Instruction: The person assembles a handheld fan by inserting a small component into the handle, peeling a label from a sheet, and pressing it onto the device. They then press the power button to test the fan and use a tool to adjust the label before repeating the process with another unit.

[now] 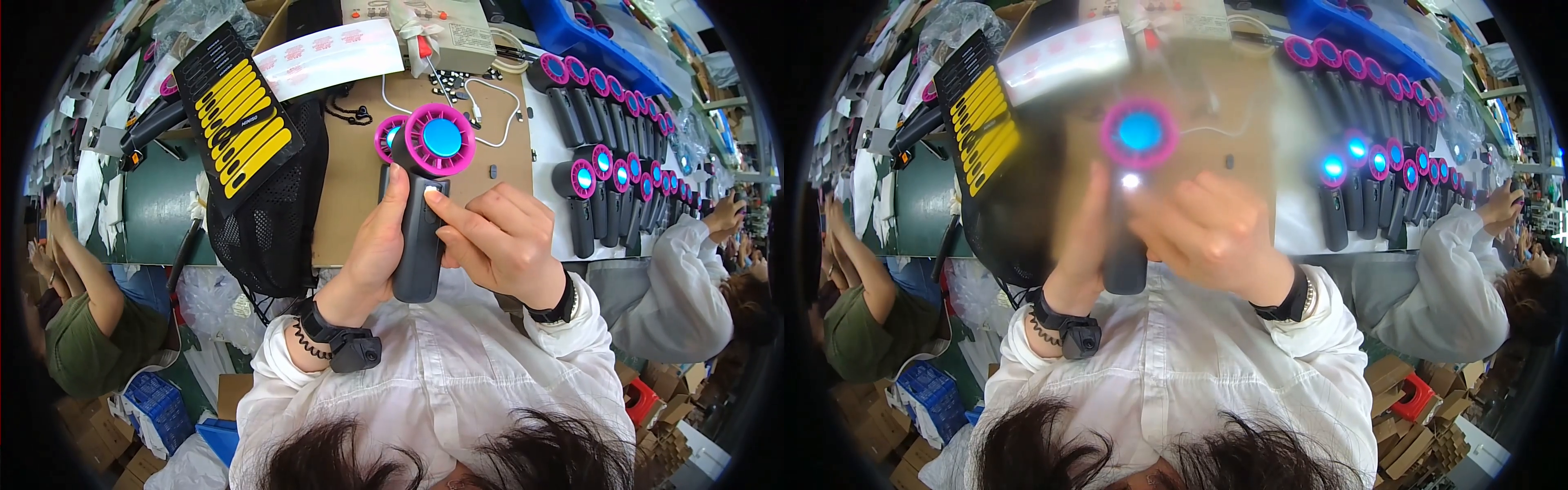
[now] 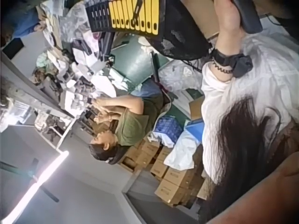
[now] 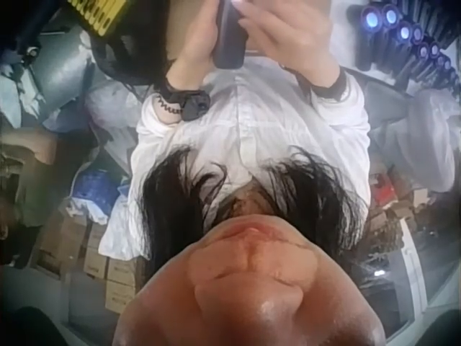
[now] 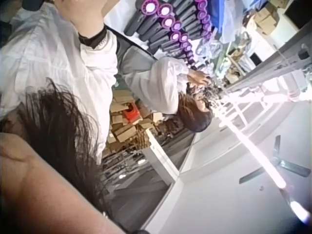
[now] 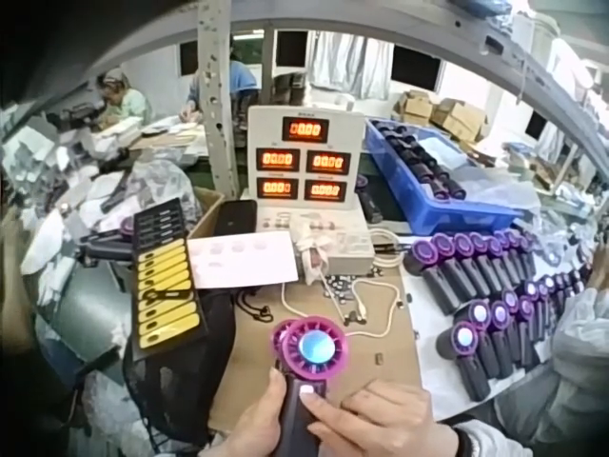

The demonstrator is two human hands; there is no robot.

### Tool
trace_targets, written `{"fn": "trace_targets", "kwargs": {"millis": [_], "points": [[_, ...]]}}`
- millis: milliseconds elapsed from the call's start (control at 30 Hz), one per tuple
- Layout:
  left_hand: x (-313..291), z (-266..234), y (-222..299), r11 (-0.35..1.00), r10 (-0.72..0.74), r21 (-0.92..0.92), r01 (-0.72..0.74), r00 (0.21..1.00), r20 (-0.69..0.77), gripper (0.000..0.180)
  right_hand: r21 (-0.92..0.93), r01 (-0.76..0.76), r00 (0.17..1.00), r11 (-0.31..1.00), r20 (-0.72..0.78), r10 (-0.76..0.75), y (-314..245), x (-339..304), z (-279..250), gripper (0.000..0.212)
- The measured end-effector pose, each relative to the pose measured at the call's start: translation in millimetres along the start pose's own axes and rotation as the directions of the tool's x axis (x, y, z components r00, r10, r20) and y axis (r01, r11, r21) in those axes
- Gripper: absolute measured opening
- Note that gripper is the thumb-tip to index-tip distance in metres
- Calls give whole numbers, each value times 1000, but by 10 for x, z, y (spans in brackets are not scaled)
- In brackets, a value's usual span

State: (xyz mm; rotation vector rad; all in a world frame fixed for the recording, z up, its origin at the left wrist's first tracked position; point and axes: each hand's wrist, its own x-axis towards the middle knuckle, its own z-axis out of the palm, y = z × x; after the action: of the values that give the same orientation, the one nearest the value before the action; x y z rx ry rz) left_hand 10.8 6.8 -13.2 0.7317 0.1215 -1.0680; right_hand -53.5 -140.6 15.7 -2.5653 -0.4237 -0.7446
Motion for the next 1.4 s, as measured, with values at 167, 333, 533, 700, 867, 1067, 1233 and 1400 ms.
{"fn": "trace_targets", "kwargs": {"millis": [167,333,533,700,867,1067,1233,1400], "points": [[3,0,36,1000,-25,11,24,992,123,65,211,-135,991,968,18,134,-23,-49,31,32],[-18,25,77,999,-33,-25,38,983,180,70,310,-161,986,937,3,168,-37,-7,4,33],[-53,66,101,997,-50,-56,61,984,172,68,226,-65,996,972,-40,75,27,-3,40,32],[-49,85,97,989,-58,-123,81,982,180,64,109,31,996,994,-83,-22,89,13,43,31],[-34,70,92,983,-95,-134,123,977,193,62,90,60,994,994,-94,-52,111,-1,51,30],[-22,114,104,984,-70,-146,97,980,184,62,118,69,991,991,-126,-54,137,13,68,30],[-31,144,132,988,-61,-127,84,983,175,62,187,25,990,982,-144,2,96,58,42,30],[-44,172,139,994,-19,-105,40,981,191,61,240,16,991,971,-130,16,75,112,-31,30]]}}
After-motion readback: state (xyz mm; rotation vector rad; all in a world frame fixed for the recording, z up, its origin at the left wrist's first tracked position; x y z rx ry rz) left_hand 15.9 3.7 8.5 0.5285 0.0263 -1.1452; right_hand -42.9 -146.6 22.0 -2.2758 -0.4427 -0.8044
